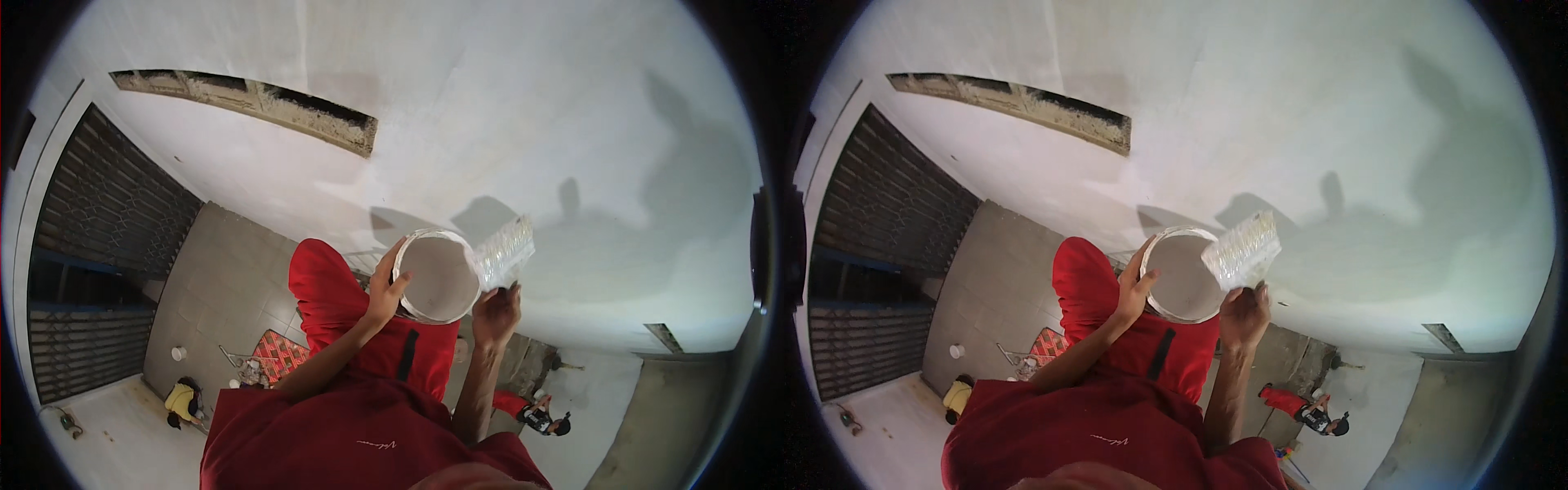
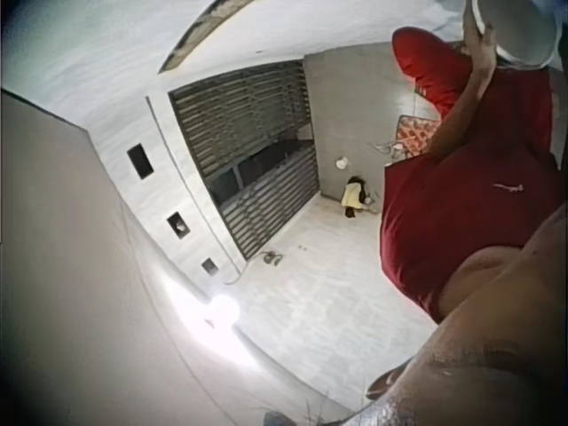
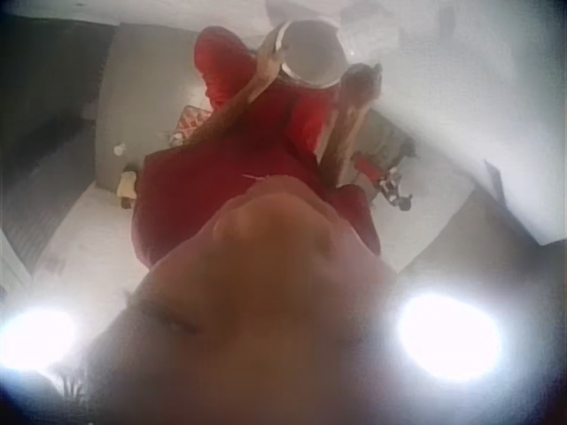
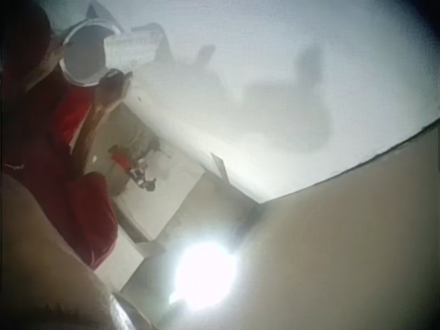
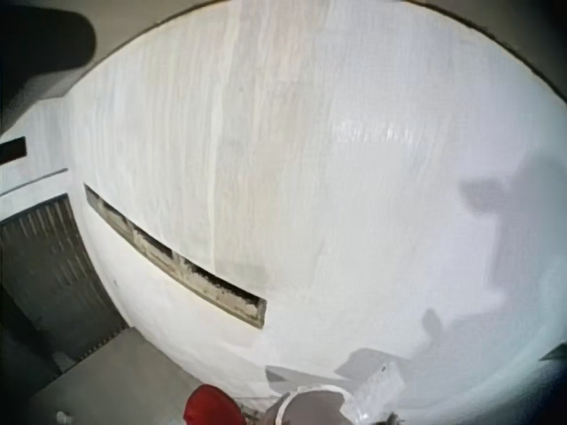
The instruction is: Painting a ceiling using a paintbrush and a bucket of white paint.
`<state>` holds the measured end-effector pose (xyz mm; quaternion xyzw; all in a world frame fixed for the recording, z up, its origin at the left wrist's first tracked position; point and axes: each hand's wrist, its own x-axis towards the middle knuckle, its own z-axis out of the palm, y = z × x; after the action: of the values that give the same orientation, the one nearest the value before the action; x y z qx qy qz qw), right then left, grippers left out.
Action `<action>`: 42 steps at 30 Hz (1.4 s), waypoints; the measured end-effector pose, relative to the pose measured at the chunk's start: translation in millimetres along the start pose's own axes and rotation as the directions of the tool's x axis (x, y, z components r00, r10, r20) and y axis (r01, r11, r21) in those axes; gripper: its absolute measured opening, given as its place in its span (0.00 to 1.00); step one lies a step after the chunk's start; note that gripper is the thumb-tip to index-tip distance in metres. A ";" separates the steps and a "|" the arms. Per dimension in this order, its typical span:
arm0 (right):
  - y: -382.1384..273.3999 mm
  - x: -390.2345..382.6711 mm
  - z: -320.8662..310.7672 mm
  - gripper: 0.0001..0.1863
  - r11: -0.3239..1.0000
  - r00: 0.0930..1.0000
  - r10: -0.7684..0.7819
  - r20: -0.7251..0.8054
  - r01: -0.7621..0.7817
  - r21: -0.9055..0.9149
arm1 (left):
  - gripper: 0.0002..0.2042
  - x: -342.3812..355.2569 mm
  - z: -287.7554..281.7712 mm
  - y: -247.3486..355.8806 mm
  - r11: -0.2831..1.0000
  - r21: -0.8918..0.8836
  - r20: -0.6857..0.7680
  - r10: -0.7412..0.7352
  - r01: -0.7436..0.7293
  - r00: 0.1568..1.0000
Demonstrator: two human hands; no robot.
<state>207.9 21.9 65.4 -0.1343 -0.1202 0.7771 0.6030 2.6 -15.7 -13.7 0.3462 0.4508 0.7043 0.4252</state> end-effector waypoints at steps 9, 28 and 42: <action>40.8 85.3 144.2 0.14 -0.251 0.642 -0.176 0.746 0.704 -0.664 | 0.29 4.2 -4.7 3.4 0.997 0.082 0.022 -0.009 0.007 1.000; 128.1 190.1 132.4 0.09 -0.585 0.468 0.576 0.670 0.809 -0.063 | 0.27 1.1 -7.6 0.6 0.999 0.032 0.012 0.028 -0.028 1.000; 69.4 175.3 317.5 0.12 -0.790 0.244 0.428 0.870 0.569 0.229 | 0.28 7.1 -5.3 7.3 0.999 -0.016 0.020 0.035 -0.035 0.999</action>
<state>-8.8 167.0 326.9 -0.1728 -0.8808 -0.3174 0.3060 -6.9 -12.8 -8.1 0.3580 0.4346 0.7116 0.4201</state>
